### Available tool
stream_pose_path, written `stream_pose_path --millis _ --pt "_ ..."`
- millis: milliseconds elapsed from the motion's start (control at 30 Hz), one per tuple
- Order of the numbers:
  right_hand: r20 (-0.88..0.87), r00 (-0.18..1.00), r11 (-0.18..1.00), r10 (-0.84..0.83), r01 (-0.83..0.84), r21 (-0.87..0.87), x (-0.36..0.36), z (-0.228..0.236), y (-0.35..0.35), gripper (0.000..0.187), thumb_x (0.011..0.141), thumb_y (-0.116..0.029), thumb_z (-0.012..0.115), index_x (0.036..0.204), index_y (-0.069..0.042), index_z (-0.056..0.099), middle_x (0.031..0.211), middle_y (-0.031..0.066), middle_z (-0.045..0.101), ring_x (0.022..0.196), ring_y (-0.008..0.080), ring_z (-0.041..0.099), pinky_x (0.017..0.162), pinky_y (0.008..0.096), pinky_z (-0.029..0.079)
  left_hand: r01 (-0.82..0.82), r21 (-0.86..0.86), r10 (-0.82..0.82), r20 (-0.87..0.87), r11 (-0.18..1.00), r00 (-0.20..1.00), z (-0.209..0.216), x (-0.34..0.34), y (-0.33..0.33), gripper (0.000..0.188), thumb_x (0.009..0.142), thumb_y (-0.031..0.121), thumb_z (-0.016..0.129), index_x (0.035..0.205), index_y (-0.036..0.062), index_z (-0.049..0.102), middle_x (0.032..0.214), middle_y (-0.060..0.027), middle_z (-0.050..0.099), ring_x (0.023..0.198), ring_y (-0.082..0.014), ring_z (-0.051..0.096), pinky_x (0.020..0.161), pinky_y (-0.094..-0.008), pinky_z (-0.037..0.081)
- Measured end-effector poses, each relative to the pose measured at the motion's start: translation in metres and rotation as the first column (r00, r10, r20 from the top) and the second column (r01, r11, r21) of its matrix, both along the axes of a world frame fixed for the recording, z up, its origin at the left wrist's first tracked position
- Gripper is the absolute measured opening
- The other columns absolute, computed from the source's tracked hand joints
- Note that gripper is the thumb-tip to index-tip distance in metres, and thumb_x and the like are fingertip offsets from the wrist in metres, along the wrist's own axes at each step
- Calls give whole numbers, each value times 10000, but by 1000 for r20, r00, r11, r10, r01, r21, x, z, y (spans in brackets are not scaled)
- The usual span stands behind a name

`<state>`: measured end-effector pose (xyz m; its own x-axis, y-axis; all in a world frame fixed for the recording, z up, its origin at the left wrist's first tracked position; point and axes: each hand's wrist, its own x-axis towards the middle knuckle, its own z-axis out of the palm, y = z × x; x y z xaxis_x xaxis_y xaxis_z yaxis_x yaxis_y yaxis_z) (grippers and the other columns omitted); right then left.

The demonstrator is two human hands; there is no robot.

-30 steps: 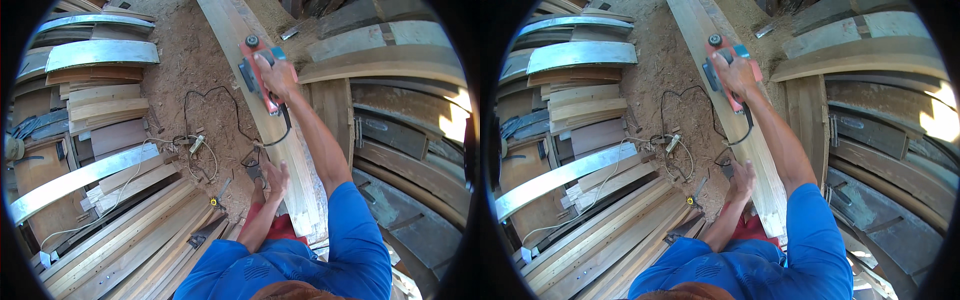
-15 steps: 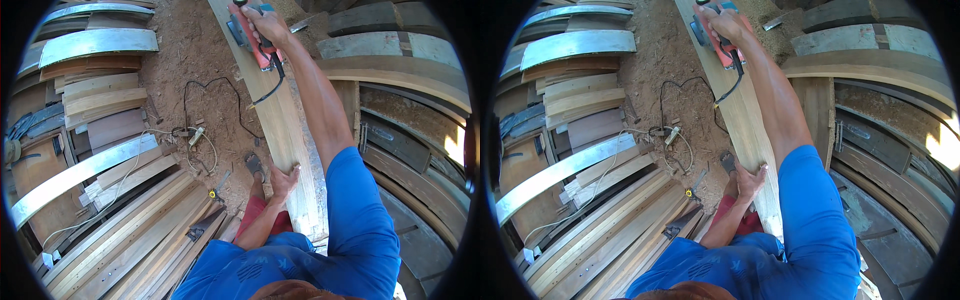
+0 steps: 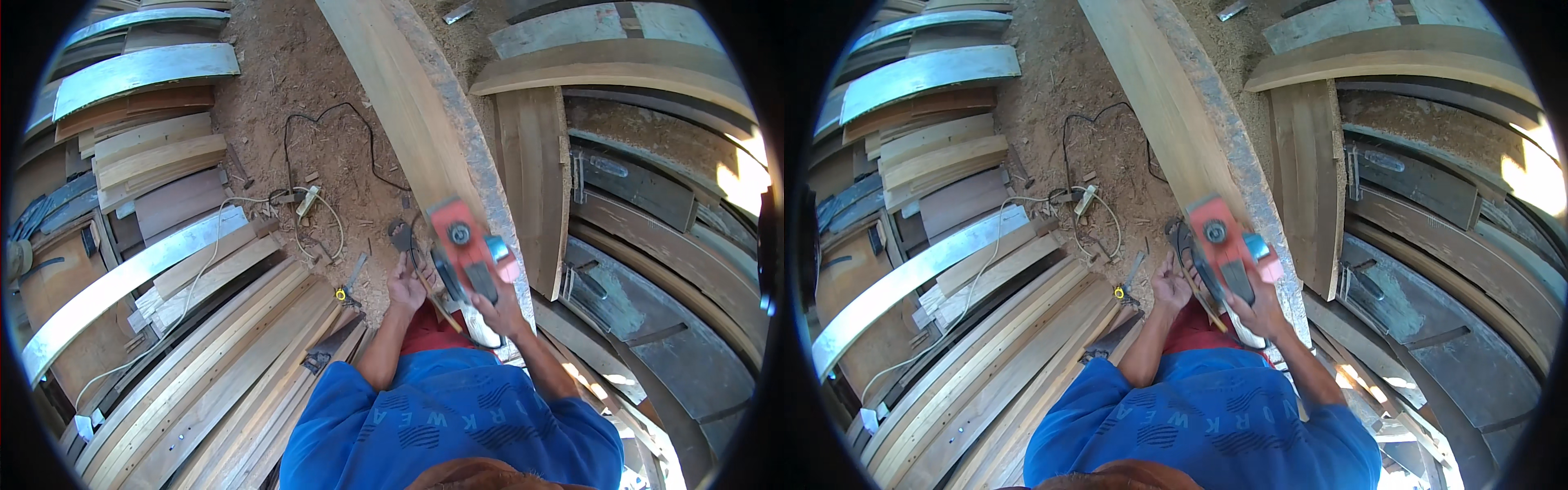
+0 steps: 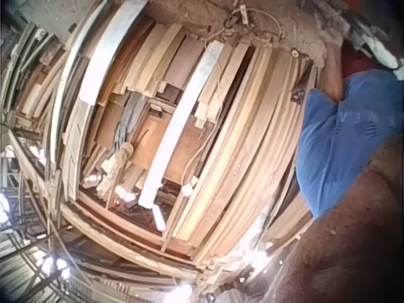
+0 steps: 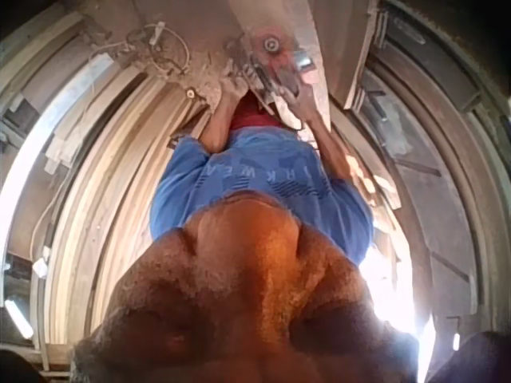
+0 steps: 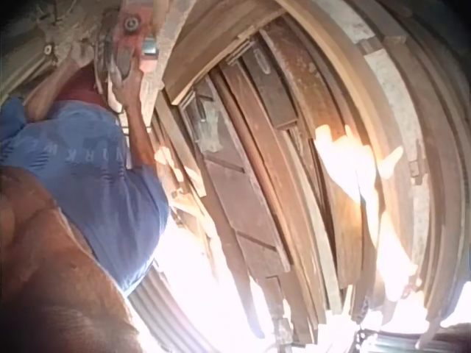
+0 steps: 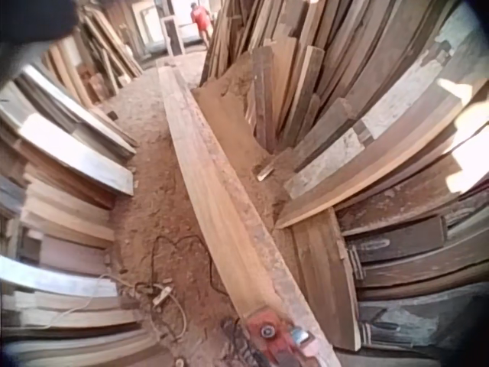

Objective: The person marks lines along a wooden plank with a marking tool, planes the wood using an electric planer, and lifts and turns the plank by hand.

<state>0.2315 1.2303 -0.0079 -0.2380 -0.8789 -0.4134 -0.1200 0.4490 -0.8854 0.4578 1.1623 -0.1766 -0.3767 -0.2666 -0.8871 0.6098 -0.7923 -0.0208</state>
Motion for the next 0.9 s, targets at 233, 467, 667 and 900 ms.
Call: stream_pose_path --millis 233,467,667,900 --pt "-94 995 999 -16 11 -44 4 -5 -86 565 901 -383 659 1285 11 527 980 258 682 899 420 690 780 459 533 70 -44 -54 302 997 952 -25 45 26 344 1012 320 508 1280 121 593 758 -23 553 762 -212 582 765 -384 521" --pt "-141 989 972 -51 17 -234 -46 -13 -320 619 926 -596 592 921 20 643 630 116 611 569 207 602 556 366 479 206 -216 -93 441 954 893 -27 64 -18 277 1017 293 509 1154 77 613 794 -29 587 779 -214 608 717 -356 542" --pt "45 999 991 10 -4 -135 -59 -9 -288 569 968 -558 566 703 -55 573 529 23 499 473 128 499 475 314 409 517 -302 -262 599 801 757 1 66 -19 295 1023 327 498 1112 84 640 891 -50 658 759 -163 637 699 -309 531" --pt "-96 995 995 -5 -5 -105 -30 -2 -45 547 957 -398 588 1343 -13 533 987 179 673 913 267 647 847 403 511 713 -84 -541 591 696 598 -9 74 62 312 1040 291 457 1119 69 663 876 -34 679 725 -135 629 663 -271 514"
